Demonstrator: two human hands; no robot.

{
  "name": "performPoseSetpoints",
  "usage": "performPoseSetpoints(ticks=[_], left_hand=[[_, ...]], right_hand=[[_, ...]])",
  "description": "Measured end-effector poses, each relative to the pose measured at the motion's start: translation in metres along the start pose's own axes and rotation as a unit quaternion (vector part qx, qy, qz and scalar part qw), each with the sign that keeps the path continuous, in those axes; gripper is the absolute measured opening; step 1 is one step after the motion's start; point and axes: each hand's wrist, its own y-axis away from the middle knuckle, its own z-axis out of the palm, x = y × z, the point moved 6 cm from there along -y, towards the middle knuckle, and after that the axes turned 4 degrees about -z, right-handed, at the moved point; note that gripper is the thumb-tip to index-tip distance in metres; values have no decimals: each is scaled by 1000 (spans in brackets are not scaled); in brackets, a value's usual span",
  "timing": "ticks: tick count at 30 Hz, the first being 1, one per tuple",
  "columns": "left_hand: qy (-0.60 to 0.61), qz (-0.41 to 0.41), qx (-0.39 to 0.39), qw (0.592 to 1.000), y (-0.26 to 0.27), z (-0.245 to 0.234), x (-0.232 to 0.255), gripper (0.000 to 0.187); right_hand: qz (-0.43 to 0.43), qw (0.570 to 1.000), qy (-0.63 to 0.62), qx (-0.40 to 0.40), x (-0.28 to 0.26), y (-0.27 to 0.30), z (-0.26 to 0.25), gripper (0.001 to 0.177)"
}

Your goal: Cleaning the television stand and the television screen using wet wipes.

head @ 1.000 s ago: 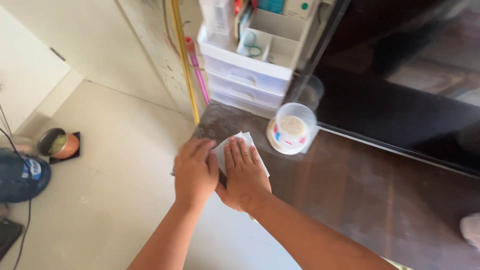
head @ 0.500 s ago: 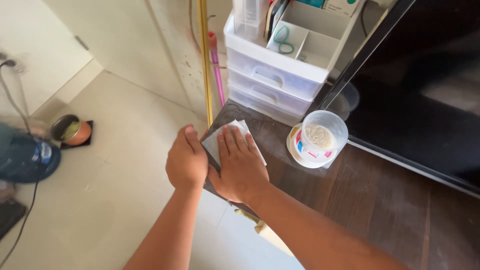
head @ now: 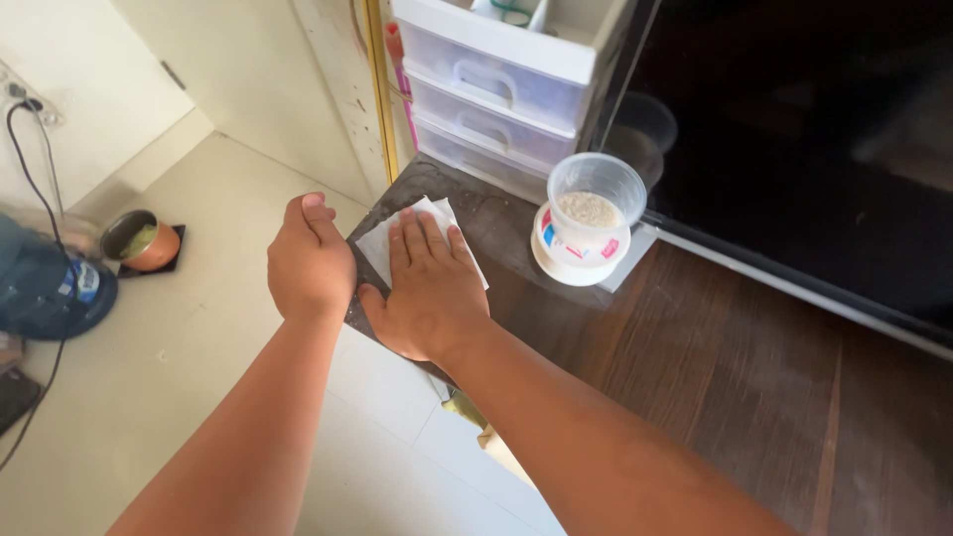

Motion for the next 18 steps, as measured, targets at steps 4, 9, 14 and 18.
performPoseSetpoints(ticks=[4, 9, 14, 18], left_hand=[[-5, 13, -23, 1000, 3, -1, 4, 45], [-7, 26, -23, 999, 1, -2, -1, 45], [35, 68, -5, 997, -8, -5, -6, 45], [36, 48, -47, 997, -4, -3, -8, 47]], right_hand=[[23, 1000, 8, 9, 0, 14, 3, 83], [41, 999, -3, 15, -7, 16, 8, 84], [76, 997, 13, 21, -18, 5, 8, 81], [93, 995, 25, 33, -17, -14, 18, 76]])
